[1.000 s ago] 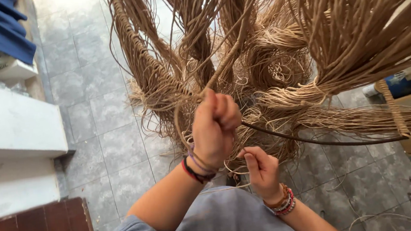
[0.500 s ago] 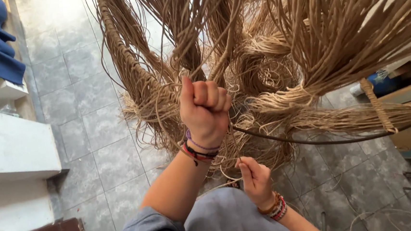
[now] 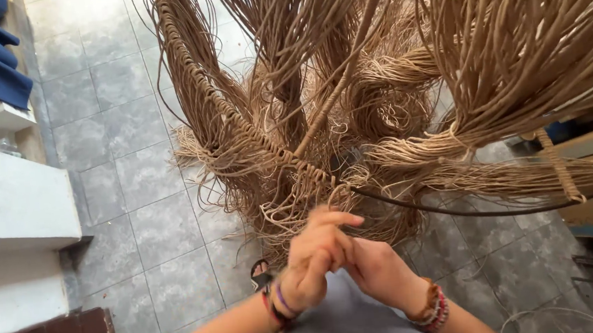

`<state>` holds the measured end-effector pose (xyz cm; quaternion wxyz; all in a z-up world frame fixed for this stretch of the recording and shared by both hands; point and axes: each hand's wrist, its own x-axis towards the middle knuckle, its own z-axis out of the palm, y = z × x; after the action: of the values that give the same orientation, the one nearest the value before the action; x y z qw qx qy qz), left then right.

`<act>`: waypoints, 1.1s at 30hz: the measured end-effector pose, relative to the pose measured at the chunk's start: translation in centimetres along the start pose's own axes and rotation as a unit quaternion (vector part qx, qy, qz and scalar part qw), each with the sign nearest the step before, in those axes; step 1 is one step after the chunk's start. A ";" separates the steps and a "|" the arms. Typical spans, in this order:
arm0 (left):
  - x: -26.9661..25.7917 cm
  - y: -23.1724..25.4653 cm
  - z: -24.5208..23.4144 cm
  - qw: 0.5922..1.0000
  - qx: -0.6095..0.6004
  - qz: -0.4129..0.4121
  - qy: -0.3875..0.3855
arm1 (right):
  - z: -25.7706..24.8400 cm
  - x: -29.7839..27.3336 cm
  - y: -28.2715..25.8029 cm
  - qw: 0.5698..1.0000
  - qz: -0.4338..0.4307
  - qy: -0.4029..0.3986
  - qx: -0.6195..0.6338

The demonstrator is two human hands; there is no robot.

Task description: Weaving and knotting natural fiber strands onto a circular frame to create a furniture piece

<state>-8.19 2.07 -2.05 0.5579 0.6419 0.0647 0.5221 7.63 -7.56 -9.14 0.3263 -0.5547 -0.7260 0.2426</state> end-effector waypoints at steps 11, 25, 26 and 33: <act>-1.2 -4.8 -0.7 0.837 -0.461 -0.230 0.187 | -8.9 7.3 -5.5 0.951 0.022 0.037 -0.307; -3.2 -8.3 -2.8 0.994 0.010 0.023 -0.109 | -7.7 9.0 -3.7 0.938 0.099 -0.006 -0.332; -3.1 -8.1 -2.4 0.978 0.112 0.056 -0.165 | -7.5 9.1 -3.7 0.931 0.096 0.001 -0.352; -0.5 -8.0 -5.4 0.890 0.331 0.073 -0.305 | -5.7 9.9 -4.2 0.901 0.194 0.072 -0.381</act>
<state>-8.42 8.21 -9.55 0.2653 0.9199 0.0136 0.2886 7.49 0.76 -0.28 0.0879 -0.7823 -0.6156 -0.0352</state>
